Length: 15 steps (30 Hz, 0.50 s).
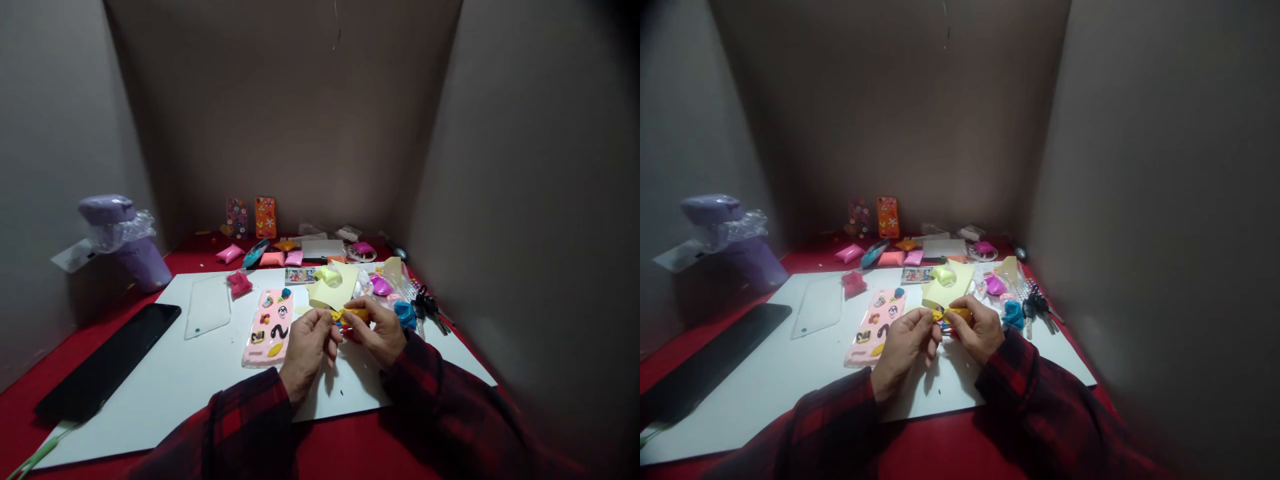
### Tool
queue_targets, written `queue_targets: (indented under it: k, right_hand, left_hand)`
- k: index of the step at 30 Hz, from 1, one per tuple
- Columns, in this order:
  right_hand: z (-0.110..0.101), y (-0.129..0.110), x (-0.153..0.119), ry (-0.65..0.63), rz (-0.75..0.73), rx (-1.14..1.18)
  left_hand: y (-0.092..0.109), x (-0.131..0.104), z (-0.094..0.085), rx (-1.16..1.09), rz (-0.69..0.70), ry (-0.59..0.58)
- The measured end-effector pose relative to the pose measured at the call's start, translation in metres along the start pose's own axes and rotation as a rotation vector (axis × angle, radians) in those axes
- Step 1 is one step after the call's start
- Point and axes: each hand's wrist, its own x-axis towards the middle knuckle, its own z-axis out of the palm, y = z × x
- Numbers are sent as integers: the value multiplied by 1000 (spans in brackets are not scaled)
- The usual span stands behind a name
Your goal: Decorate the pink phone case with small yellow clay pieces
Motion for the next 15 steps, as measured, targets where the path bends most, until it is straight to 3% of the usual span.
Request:
queue_targets:
  k: [15]
  right_hand:
    - [-4, -3, 4, -221, -233, -63]
  left_hand:
    - [-4, 1, -5, -6, -59, -12]
